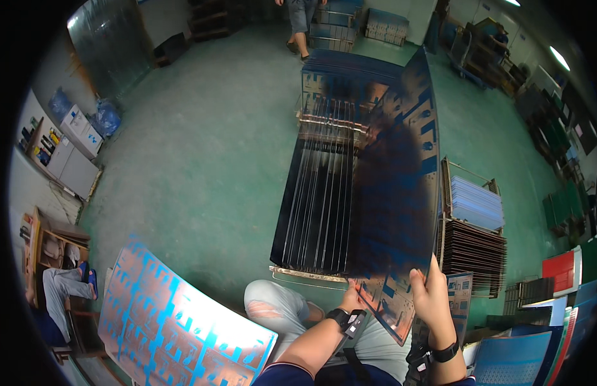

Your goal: Marking copper-clad PCB panels with a pen and then sorting them into a vertical metal storage rack.

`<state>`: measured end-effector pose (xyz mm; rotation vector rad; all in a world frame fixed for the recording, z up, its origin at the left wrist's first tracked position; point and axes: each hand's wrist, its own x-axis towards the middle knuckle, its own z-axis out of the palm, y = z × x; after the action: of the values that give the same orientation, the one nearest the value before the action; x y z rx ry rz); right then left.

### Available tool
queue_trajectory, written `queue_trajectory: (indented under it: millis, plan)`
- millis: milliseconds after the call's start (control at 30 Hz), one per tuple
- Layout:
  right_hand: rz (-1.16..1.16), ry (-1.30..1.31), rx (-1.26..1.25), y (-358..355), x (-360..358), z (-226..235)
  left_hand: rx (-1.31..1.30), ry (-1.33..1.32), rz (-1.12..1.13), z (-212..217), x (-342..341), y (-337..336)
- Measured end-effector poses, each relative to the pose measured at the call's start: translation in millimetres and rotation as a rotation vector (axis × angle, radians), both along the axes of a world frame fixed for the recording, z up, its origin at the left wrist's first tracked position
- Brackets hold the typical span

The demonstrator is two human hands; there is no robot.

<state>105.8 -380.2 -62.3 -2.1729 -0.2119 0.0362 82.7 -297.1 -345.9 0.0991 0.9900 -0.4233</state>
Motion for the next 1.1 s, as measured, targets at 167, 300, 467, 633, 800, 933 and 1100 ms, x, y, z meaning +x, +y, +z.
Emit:
queue_trajectory:
  millis: [167,300,467,633,800,933,1100]
  plan:
    - [0.042,0.035,-0.011,8,26,0,0.047,-0.054,-0.272,-14,-7,22]
    - [0.033,-0.097,0.069,10,52,-7,0.478,-0.505,-1.201,53,7,67]
    - [0.036,-0.086,0.055,20,90,-9,0.899,-0.915,-1.436,163,49,122]
    - [0.027,-0.085,0.017,27,125,-24,2.078,-0.980,-0.602,155,89,124]
    - [0.016,0.135,-0.200,44,144,-72,2.400,-0.831,-0.827,119,86,100]
    - [0.054,-0.019,-0.242,47,128,-134,2.492,-0.768,-0.932,118,89,92]
    - [0.079,-0.049,0.021,29,88,-135,2.492,-0.725,-1.027,118,89,96]
